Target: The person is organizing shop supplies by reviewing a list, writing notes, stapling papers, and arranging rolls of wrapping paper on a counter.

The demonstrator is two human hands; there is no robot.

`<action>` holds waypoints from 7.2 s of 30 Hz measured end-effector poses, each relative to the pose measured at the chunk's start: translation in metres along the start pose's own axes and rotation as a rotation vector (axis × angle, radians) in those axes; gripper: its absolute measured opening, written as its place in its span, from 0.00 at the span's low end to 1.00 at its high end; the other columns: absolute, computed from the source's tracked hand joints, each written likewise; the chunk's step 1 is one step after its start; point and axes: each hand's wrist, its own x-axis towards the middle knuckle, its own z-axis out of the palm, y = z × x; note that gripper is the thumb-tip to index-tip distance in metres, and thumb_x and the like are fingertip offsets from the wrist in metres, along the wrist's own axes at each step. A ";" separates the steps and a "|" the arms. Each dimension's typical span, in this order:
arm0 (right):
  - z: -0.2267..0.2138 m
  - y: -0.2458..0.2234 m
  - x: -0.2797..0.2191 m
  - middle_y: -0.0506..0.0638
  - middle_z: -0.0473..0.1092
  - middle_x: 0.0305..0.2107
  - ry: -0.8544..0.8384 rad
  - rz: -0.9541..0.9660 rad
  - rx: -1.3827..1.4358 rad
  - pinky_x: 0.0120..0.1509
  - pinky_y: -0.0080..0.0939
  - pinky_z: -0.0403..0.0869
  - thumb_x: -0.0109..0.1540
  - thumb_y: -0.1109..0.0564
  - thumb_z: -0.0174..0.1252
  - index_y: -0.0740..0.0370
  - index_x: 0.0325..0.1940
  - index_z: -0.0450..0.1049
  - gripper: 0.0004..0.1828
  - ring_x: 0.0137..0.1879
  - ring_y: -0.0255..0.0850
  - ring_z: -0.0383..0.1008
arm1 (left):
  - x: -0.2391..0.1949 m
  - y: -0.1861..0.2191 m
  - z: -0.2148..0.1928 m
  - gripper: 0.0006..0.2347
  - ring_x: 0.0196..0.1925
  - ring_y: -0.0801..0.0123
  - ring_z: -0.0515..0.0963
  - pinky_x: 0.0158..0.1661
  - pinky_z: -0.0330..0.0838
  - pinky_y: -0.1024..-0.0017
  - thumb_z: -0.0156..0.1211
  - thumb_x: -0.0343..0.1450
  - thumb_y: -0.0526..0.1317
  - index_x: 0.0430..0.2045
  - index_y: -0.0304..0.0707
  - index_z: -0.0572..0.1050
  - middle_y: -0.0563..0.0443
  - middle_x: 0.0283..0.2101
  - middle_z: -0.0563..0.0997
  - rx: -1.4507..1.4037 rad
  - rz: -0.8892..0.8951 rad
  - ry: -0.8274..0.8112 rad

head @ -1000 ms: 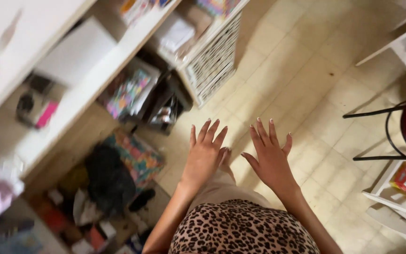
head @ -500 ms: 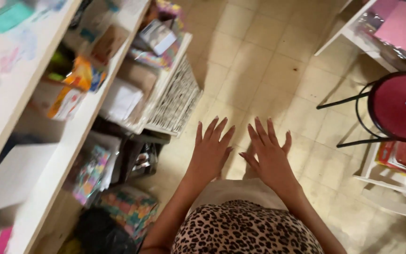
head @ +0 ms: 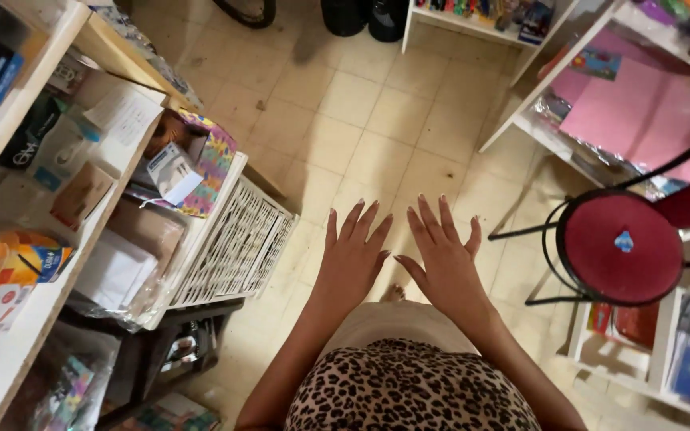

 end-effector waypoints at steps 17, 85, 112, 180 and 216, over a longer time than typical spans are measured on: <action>-0.008 0.033 0.067 0.53 0.50 0.76 -0.137 -0.162 0.108 0.71 0.82 0.41 0.66 0.39 0.55 0.52 0.77 0.56 0.38 0.81 0.57 0.42 | 0.045 0.006 0.003 0.23 0.71 0.50 0.62 0.65 0.53 0.36 0.62 0.69 0.42 0.62 0.46 0.70 0.44 0.66 0.67 0.084 -0.170 0.107; 0.154 -0.698 -0.269 0.50 0.61 0.72 -0.451 -1.825 0.549 0.73 0.72 0.48 0.65 0.41 0.57 0.51 0.71 0.65 0.32 0.78 0.49 0.57 | -0.715 -0.001 -0.128 0.27 0.72 0.51 0.63 0.66 0.54 0.37 0.68 0.65 0.44 0.61 0.49 0.69 0.45 0.67 0.68 0.600 -1.825 0.675; 0.190 -0.975 -0.517 0.52 0.59 0.72 -0.261 -1.428 0.440 0.73 0.72 0.50 0.59 0.49 0.64 0.52 0.73 0.64 0.38 0.77 0.49 0.57 | -1.121 -0.082 -0.235 0.24 0.71 0.48 0.64 0.67 0.49 0.39 0.68 0.64 0.37 0.57 0.43 0.73 0.42 0.65 0.70 0.489 -1.283 0.639; 0.359 -1.148 -0.486 0.61 0.69 0.60 0.079 -1.371 0.573 0.78 0.63 0.49 0.50 0.73 0.51 0.66 0.68 0.64 0.39 0.64 0.59 0.66 | -1.223 -0.390 -0.174 0.17 0.51 0.47 0.72 0.54 0.62 0.52 0.41 0.70 0.44 0.52 0.41 0.68 0.38 0.45 0.75 0.672 -1.211 0.945; 0.167 -1.060 -0.765 0.52 0.75 0.52 -0.934 -2.466 1.120 0.58 0.50 0.75 0.62 0.57 0.61 0.55 0.61 0.76 0.21 0.56 0.52 0.75 | -1.250 0.079 -0.116 0.18 0.60 0.54 0.77 0.55 0.74 0.54 0.40 0.80 0.46 0.61 0.37 0.67 0.39 0.63 0.74 -0.671 -0.800 2.873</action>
